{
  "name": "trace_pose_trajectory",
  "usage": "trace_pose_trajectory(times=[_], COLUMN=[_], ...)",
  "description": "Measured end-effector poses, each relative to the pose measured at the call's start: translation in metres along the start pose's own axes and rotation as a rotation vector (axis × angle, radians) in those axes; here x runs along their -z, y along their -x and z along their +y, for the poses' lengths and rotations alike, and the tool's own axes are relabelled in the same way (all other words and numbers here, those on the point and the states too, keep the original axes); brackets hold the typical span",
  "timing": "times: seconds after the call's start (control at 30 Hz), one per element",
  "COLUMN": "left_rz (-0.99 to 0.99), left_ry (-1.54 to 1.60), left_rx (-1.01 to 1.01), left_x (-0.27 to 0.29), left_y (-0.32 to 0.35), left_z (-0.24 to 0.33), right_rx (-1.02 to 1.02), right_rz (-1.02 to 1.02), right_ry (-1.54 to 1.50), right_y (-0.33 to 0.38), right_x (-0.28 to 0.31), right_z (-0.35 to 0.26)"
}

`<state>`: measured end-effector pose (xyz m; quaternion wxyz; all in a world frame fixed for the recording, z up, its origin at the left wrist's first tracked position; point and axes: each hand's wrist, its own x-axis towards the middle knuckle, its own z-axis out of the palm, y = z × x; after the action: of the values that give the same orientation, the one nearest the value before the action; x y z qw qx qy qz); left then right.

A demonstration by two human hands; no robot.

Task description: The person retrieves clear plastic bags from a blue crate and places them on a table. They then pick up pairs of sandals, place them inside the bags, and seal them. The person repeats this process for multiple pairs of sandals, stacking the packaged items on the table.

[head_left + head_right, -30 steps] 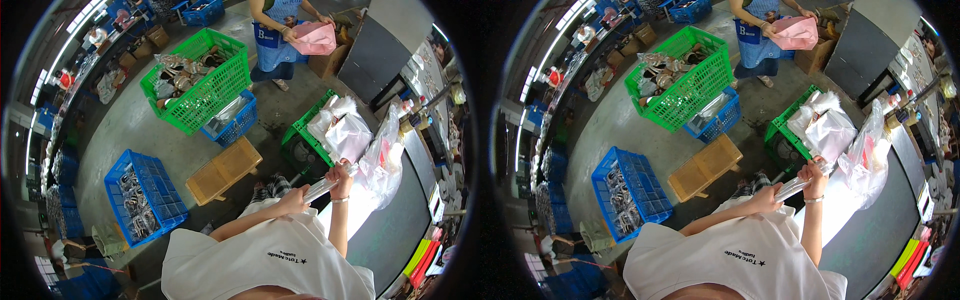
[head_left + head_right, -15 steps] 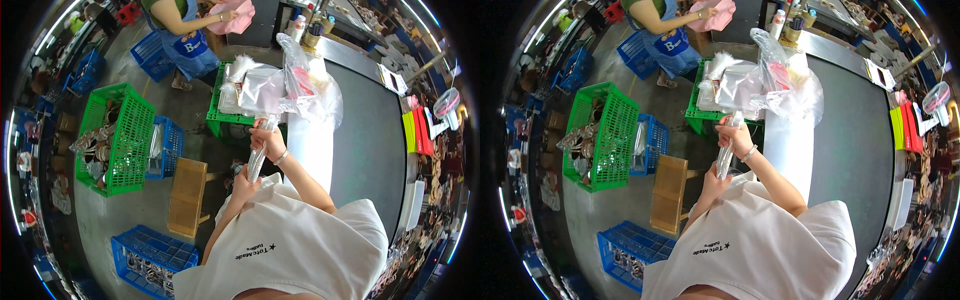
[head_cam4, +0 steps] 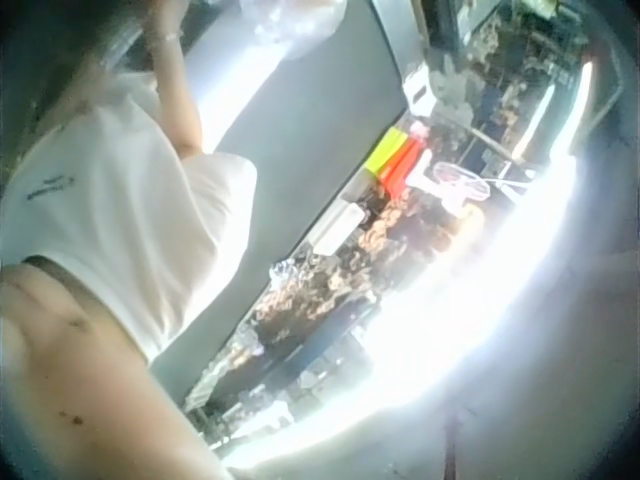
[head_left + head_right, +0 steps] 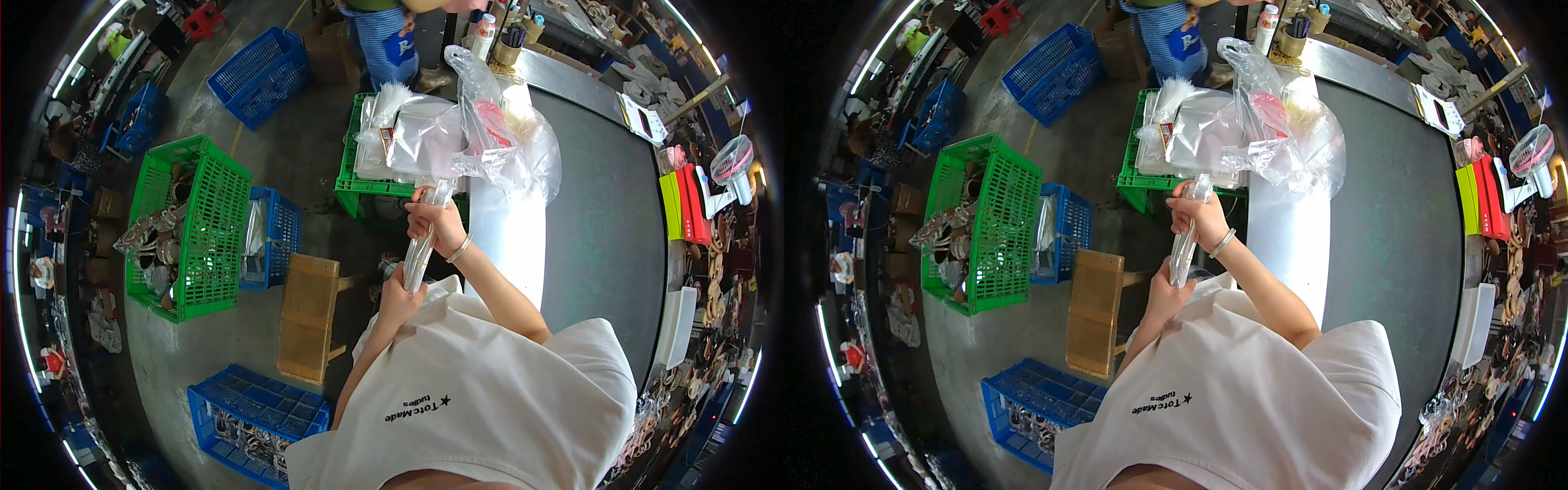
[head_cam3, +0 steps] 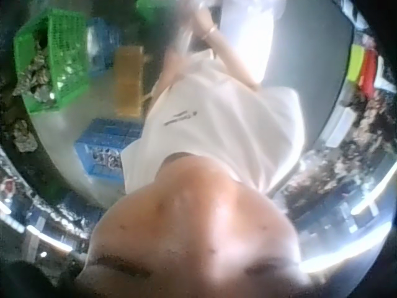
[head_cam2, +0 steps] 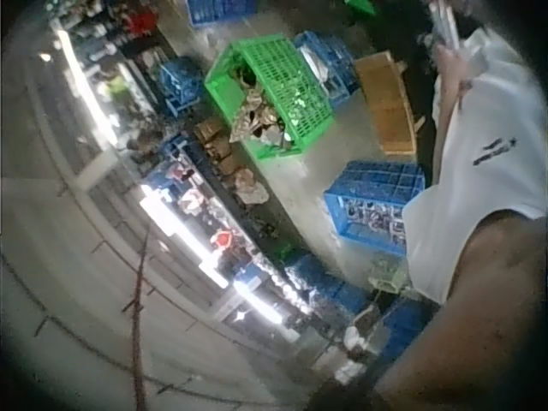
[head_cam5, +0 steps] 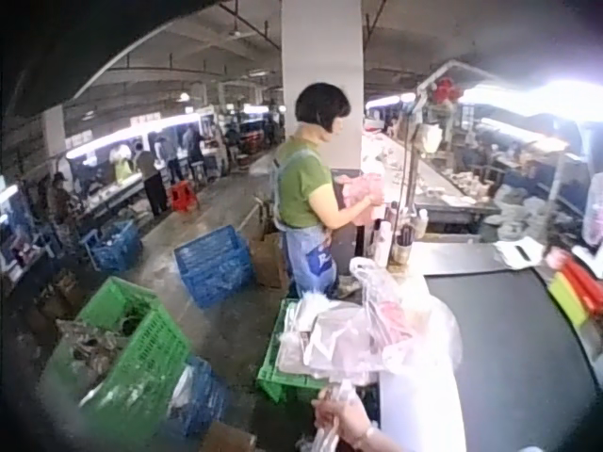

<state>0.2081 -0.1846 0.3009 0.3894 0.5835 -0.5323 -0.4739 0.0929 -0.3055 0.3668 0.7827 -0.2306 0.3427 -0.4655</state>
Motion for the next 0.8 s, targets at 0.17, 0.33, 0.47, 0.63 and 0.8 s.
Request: trace_pose_trajectory(times=[0.17,0.33,0.47,0.63,0.8], left_rz=[-0.006,-0.047,-0.037,-0.027,-0.017], left_ry=[-0.001,-0.02,-0.018,-0.01,0.004], left_rx=[-0.012,0.022,0.026,0.019,0.001], left_x=[-0.0008,-0.0006,-0.0011,-0.0027,-0.0022], left_y=[-0.0023,-0.0051,-0.0056,-0.0057,-0.0063], left_z=[0.0012,0.0005,-0.0031,-0.0055,-0.0036], right_rx=[0.005,-0.006,0.001,0.002,-0.012], right_rz=[0.0,0.026,0.022,0.017,0.021], right_ry=[-0.017,-0.019,-0.019,-0.017,-0.018], right_y=[-0.0013,-0.0017,-0.0024,-0.0039,-0.0054], right_x=[0.0031,0.0067,0.0048,0.0063,0.0071], right_z=[-0.0006,-0.0022,-0.0031,-0.0032,-0.0015])
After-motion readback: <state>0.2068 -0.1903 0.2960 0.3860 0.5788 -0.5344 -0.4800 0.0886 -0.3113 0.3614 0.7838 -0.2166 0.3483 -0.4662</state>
